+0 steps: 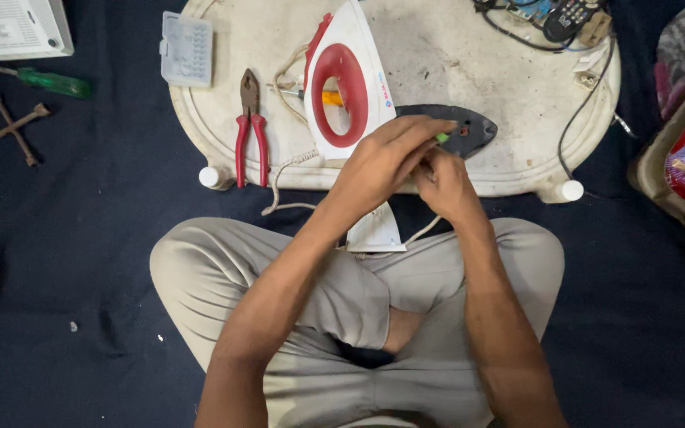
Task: The person disassembles a red and white electric iron, uses a green screwdriver to adjust internal components, and reassembles the casing. The person then uses the screwdriver to remove screws from the iron's soleplate.
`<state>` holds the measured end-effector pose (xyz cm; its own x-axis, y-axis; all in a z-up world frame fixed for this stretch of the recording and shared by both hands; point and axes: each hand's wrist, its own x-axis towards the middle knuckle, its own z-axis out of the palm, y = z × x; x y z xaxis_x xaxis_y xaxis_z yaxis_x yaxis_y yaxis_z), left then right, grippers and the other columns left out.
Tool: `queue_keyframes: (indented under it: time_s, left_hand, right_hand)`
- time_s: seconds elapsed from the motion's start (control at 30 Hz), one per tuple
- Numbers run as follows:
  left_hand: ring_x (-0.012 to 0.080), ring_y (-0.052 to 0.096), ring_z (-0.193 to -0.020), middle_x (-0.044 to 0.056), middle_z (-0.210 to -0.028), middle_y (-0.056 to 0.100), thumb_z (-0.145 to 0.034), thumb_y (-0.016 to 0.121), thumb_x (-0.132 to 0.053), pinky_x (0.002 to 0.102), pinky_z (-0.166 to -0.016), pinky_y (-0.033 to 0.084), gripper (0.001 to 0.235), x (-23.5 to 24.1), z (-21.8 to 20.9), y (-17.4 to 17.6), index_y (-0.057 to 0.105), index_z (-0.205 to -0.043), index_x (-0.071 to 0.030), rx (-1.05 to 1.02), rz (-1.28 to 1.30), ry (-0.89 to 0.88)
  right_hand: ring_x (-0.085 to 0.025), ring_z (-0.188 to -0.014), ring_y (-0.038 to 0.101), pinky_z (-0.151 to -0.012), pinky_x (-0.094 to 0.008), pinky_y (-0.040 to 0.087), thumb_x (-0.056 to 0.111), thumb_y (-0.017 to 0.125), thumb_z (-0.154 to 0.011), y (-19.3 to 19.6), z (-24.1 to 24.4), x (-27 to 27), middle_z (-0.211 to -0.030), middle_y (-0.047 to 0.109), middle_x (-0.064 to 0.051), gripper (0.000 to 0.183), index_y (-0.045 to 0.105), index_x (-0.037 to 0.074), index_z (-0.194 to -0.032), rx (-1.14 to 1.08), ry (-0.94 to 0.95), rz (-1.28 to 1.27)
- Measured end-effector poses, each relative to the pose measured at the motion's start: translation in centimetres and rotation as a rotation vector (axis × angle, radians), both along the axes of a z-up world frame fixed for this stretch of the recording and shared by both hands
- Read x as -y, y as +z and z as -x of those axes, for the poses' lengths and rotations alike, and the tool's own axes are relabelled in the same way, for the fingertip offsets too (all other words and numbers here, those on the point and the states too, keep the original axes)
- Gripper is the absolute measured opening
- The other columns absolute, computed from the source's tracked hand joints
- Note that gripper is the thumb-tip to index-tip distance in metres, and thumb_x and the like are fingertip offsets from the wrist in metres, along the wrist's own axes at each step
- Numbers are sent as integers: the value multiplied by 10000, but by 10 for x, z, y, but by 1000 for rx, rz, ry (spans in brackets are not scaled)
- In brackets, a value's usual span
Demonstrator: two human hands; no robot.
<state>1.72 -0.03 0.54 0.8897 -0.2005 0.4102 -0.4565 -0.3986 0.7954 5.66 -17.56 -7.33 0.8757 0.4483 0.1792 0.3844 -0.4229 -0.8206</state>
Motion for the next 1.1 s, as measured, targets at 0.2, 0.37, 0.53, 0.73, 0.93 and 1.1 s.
queue_keyframes:
  time_s: [0.2,0.37,0.53,0.73,0.93,1.1]
  left_hand:
    - [282,724,-1081,87,-1262,692,-1012,661,-79,346,-879,595,319,7,-2,-4,600,-1325,-99,47,32,15]
    - [286,733,-1054,93,-1264,696,-1023,661,-78,344,-863,599,352,6,-4,-9,572,-1363,-105,37,19,34]
    - [326,705,-1146,130,-1362,643,-922,645,-17,359,-941,597,592,2,-5,-11,510,-1486,-130,117,-72,54]
    - [326,716,-1090,146,-1376,646,-892,640,10,355,-875,601,607,2,-5,-11,525,-1470,-135,54,-147,65]
    - [310,724,-1044,105,-1297,678,-941,641,-46,372,-841,603,478,8,-6,-8,575,-1407,-126,38,-205,118]
    - [322,717,-975,103,-1148,661,-982,683,-176,395,-758,582,300,8,1,-6,622,-1268,-110,74,-231,197]
  right_hand:
    - [-455,-833,695,-669,-488,512,76,650,-864,-3,-2,1,-837,660,-303,161,620,-75,-910,-90,-65,156]
    - [-460,-845,693,-668,-483,514,66,653,-900,-5,-3,1,-869,678,-286,149,633,-55,-984,-4,-57,111]
    - [-434,-816,702,-652,-461,521,78,676,-916,2,-4,-1,-859,683,-264,187,648,-42,-1057,-37,-48,69]
    - [-385,-815,732,-680,-426,544,83,701,-913,7,-2,-4,-872,716,-230,193,679,-35,-1063,-97,-91,72]
    - [-310,-821,758,-715,-398,564,86,704,-902,3,-2,0,-878,739,-199,192,684,-29,-1055,-163,-91,47]
    - [-286,-793,752,-701,-375,555,64,676,-898,0,2,-1,-866,737,-187,146,692,-11,-1022,-155,-51,17]
